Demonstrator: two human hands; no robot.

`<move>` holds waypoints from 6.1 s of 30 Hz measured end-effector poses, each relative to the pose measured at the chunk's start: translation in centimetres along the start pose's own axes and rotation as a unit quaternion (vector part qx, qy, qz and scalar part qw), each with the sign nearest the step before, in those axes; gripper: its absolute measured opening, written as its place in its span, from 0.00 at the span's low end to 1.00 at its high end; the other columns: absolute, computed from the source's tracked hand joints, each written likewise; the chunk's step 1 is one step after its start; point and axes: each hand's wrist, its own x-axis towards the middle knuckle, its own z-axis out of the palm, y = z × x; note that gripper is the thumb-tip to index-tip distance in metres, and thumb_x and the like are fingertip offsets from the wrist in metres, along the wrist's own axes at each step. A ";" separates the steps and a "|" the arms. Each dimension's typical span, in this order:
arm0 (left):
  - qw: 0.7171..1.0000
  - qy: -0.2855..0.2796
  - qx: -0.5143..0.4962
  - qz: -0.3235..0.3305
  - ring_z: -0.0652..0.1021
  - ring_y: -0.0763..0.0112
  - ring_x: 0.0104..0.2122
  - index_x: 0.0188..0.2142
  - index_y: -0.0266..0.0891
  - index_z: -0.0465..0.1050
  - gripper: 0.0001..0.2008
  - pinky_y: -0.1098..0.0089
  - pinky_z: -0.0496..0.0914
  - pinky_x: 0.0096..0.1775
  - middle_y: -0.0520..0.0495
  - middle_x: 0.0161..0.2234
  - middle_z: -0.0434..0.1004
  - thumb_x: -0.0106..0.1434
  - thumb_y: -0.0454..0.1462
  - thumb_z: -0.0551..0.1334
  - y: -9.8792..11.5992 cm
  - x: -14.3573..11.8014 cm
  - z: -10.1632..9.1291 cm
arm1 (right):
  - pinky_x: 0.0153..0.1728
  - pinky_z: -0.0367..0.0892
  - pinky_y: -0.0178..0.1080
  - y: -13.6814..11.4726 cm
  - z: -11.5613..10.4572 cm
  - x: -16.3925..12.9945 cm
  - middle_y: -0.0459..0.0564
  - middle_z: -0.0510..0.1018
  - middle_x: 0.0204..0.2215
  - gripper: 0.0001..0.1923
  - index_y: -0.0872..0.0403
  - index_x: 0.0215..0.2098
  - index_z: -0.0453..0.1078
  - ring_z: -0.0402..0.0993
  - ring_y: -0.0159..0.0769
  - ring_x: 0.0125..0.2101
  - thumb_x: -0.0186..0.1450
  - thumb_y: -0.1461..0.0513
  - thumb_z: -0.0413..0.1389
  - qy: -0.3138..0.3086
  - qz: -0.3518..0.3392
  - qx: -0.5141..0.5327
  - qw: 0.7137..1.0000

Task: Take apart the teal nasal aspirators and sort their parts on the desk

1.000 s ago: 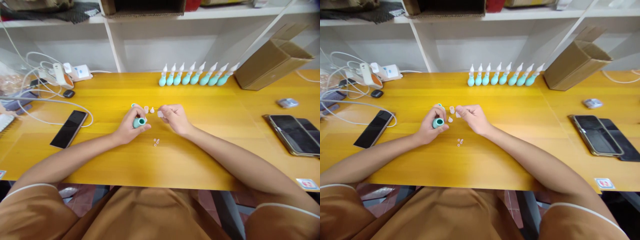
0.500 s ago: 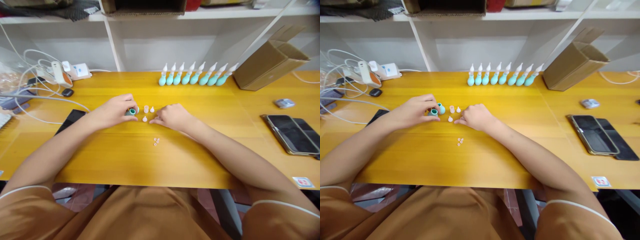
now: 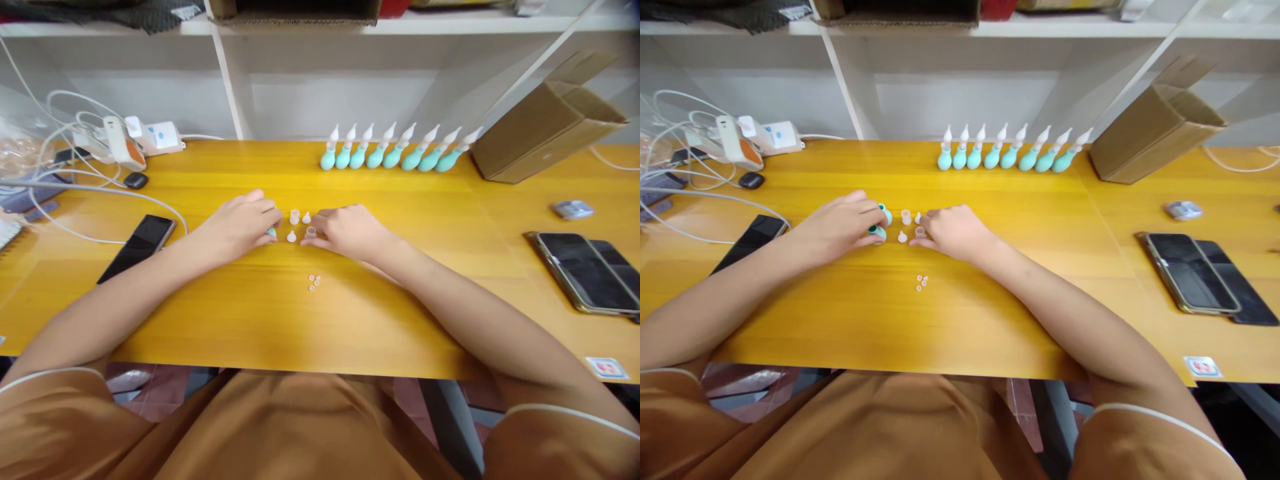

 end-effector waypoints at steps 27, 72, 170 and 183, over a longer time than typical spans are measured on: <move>0.994 0.065 -0.075 0.049 0.76 0.59 0.44 0.42 0.42 0.81 0.04 0.60 0.67 0.47 0.46 0.39 0.82 0.75 0.38 0.68 3.6 0.6 3.1 | 0.36 0.63 0.36 1.2 -0.6 -0.3 0.46 0.81 0.33 0.05 0.54 0.37 0.78 0.71 0.32 0.30 0.64 0.67 0.60 -0.025 -0.138 0.347 0.927; 0.998 0.053 0.000 -0.043 0.74 0.54 0.48 0.50 0.42 0.78 0.05 0.58 0.58 0.45 0.45 0.47 0.88 0.80 0.39 0.64 3.4 1.0 3.3 | 0.62 0.76 0.50 2.5 -0.9 -0.9 0.55 0.87 0.58 0.17 0.53 0.57 0.84 0.86 0.47 0.55 0.74 0.67 0.58 0.016 -0.203 0.262 0.943; 0.990 0.105 -0.006 0.095 0.83 0.58 0.39 0.48 0.36 0.72 0.06 0.63 0.77 0.41 0.40 0.41 0.82 0.76 0.36 0.60 7.5 -0.2 7.0 | 0.31 0.48 0.41 -0.6 5.2 -4.9 0.54 0.84 0.31 0.34 0.53 0.42 0.75 0.74 0.41 0.29 0.80 0.34 0.46 0.064 -0.084 0.183 0.977; 0.987 0.119 0.006 0.105 0.84 0.56 0.43 0.50 0.36 0.74 0.08 0.58 0.79 0.49 0.39 0.43 0.83 0.79 0.37 0.58 7.3 -0.1 7.3 | 0.32 0.46 0.41 -0.5 4.8 -4.7 0.55 0.83 0.33 0.42 0.53 0.41 0.74 0.75 0.41 0.31 0.81 0.33 0.33 0.036 -0.076 0.221 0.972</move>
